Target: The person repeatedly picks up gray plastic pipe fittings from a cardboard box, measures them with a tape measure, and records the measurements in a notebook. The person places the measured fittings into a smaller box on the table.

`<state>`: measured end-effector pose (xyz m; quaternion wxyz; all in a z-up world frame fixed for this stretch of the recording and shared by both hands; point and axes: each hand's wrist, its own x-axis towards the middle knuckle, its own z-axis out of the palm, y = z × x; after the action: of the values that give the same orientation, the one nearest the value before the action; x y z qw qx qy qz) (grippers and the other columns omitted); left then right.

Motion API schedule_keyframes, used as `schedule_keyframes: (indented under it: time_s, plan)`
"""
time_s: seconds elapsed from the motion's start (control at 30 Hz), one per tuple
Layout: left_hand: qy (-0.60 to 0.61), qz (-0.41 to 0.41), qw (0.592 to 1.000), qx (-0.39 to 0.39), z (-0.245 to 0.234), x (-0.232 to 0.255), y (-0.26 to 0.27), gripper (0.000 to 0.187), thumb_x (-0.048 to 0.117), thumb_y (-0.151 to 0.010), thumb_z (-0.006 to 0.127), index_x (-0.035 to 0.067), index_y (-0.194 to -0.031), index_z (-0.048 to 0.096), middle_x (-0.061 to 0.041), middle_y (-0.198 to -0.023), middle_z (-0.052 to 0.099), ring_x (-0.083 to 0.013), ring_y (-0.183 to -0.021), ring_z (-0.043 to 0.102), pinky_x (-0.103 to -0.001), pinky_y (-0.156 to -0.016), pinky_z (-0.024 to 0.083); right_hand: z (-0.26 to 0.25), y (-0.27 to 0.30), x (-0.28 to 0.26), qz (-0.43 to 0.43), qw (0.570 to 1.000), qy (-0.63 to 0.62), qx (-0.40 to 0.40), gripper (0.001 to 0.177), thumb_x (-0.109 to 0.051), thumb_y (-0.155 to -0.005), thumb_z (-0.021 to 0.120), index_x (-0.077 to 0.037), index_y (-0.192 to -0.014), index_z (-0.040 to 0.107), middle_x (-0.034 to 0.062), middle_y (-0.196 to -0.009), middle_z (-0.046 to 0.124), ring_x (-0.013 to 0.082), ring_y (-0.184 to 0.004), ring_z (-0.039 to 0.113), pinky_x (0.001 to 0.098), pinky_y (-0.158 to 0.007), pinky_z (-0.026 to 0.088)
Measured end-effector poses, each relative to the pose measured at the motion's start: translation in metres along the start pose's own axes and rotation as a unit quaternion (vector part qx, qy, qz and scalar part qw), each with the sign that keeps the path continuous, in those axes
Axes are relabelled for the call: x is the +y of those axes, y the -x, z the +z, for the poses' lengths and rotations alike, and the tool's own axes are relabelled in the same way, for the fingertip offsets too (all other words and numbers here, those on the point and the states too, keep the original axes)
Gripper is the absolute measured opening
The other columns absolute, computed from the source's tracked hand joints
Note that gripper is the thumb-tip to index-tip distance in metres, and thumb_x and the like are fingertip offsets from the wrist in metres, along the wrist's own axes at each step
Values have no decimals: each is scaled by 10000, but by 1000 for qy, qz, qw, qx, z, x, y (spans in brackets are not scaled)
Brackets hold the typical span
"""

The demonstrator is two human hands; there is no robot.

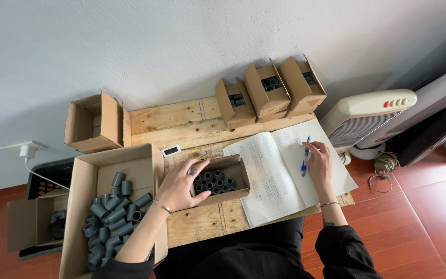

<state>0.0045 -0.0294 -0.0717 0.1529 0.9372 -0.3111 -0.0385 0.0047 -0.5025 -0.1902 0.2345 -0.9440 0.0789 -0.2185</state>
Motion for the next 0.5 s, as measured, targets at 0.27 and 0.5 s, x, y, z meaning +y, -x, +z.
schedule_keyframes:
  time_s: [0.27, 0.5]
  plan:
    - [8, -8, 1000, -7, -2, 3, 1, 927, 617, -767, 691, 272, -1578, 402, -88, -1361, 536, -338, -1238, 586, -468, -1001, 518, -3, -2, -6, 33, 999, -19, -10, 469, 101, -987, 461, -142, -1220, 787, 198, -1192, 652, 383, -1120, 665, 471, -1012, 552]
    - [17, 9, 1000, 15, 10, 0, 4, 829, 615, -853, 639, 257, -1566, 415, -137, -1429, 486, -396, -1314, 532, -515, -1050, 474, -8, -1, -20, -12, 991, -101, 83, 543, 181, -874, 426, -78, -1228, 746, 223, -1102, 628, 439, -992, 664, 541, -914, 543]
